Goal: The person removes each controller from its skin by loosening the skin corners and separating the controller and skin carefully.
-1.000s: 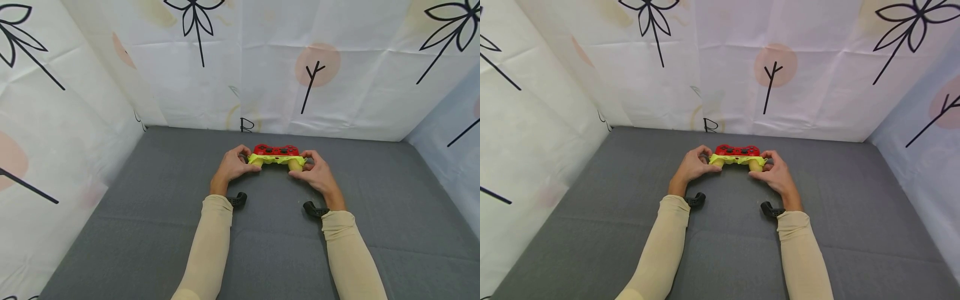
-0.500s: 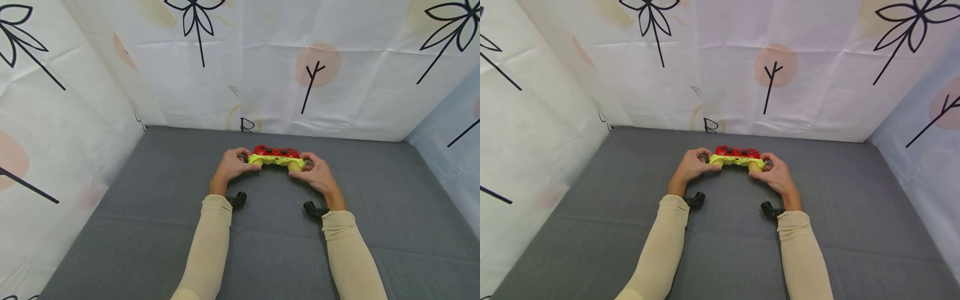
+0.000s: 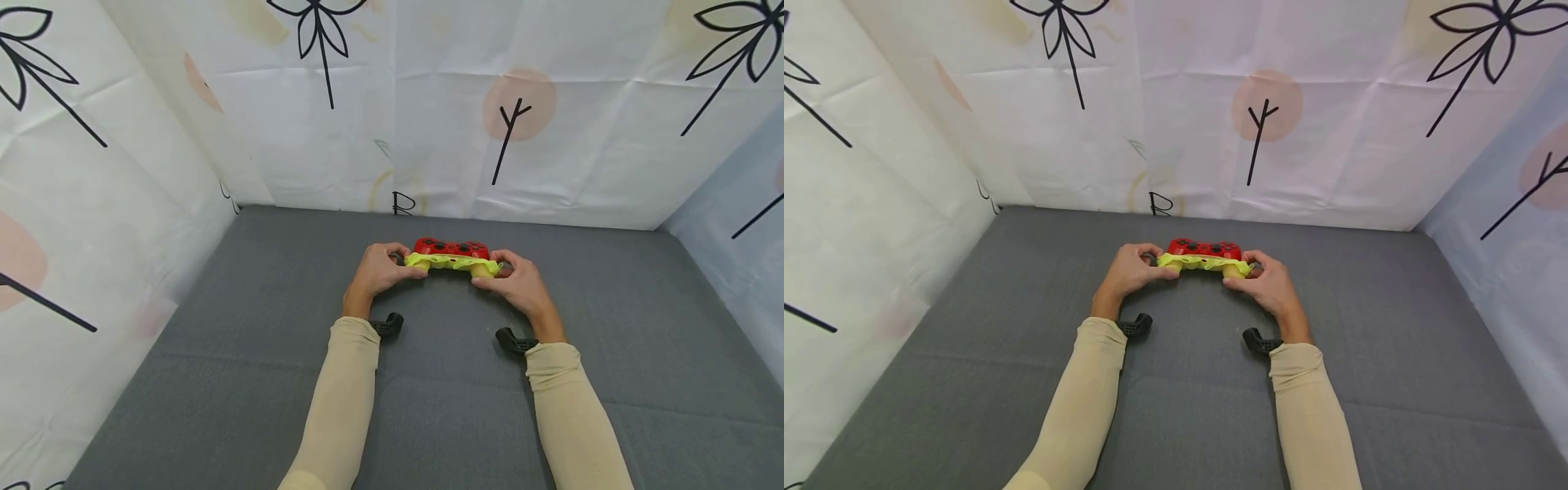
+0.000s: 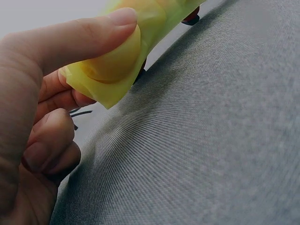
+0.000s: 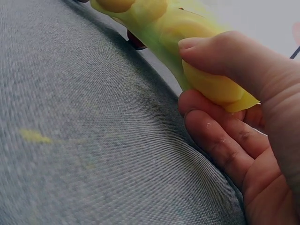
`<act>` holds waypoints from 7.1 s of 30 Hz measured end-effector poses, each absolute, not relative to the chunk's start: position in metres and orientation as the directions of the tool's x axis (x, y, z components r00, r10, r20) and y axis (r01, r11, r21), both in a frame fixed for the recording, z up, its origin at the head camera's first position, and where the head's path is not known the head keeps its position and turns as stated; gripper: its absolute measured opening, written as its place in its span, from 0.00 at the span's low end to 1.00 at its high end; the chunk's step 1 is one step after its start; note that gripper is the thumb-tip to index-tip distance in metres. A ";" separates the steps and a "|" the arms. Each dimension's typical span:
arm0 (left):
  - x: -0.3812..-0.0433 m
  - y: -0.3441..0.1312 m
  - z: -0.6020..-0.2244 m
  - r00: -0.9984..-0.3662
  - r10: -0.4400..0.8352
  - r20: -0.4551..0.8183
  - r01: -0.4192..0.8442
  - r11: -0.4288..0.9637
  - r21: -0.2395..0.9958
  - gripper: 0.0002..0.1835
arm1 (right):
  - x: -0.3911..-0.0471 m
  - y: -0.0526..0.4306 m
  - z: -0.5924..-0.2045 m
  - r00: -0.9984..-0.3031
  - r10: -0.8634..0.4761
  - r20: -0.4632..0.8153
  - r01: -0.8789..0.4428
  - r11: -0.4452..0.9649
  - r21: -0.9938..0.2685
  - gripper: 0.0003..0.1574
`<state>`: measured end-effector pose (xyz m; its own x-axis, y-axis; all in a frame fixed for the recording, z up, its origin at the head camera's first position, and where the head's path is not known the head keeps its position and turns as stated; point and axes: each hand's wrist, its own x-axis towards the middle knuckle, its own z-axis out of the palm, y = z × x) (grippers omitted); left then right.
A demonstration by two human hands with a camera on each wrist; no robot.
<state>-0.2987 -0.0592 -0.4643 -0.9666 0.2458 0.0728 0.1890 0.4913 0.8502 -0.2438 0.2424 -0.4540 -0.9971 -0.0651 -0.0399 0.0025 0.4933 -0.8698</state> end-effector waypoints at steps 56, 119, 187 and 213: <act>-0.292 -0.048 -0.464 -0.976 0.214 0.043 0.172 0.635 0.753 0.17 | -0.246 0.233 -0.458 -0.999 -0.024 -0.038 0.023 0.465 -0.885 0.25; -0.283 -0.048 -0.411 -0.896 0.443 -0.010 0.097 0.219 0.971 0.29 | -0.227 0.226 -0.390 -0.946 -0.325 0.011 -0.109 0.287 -0.952 0.40; -0.285 -0.050 -0.408 -0.933 0.325 0.157 0.208 0.128 0.970 0.13 | -0.227 0.232 -0.388 -0.935 -0.355 0.014 -0.136 0.320 -0.938 0.32; -0.286 -0.051 -0.408 -0.947 0.222 0.230 0.260 0.118 0.958 0.15 | -0.228 0.230 -0.388 -0.952 -0.299 0.064 -0.128 0.199 -0.972 0.35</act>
<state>-0.2857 -0.0510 -0.4083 -0.9475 0.2224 0.2298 0.2601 0.1176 0.9584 -0.2282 0.2303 -0.3877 -0.9522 -0.2988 0.0642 -0.1280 0.1992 -0.9716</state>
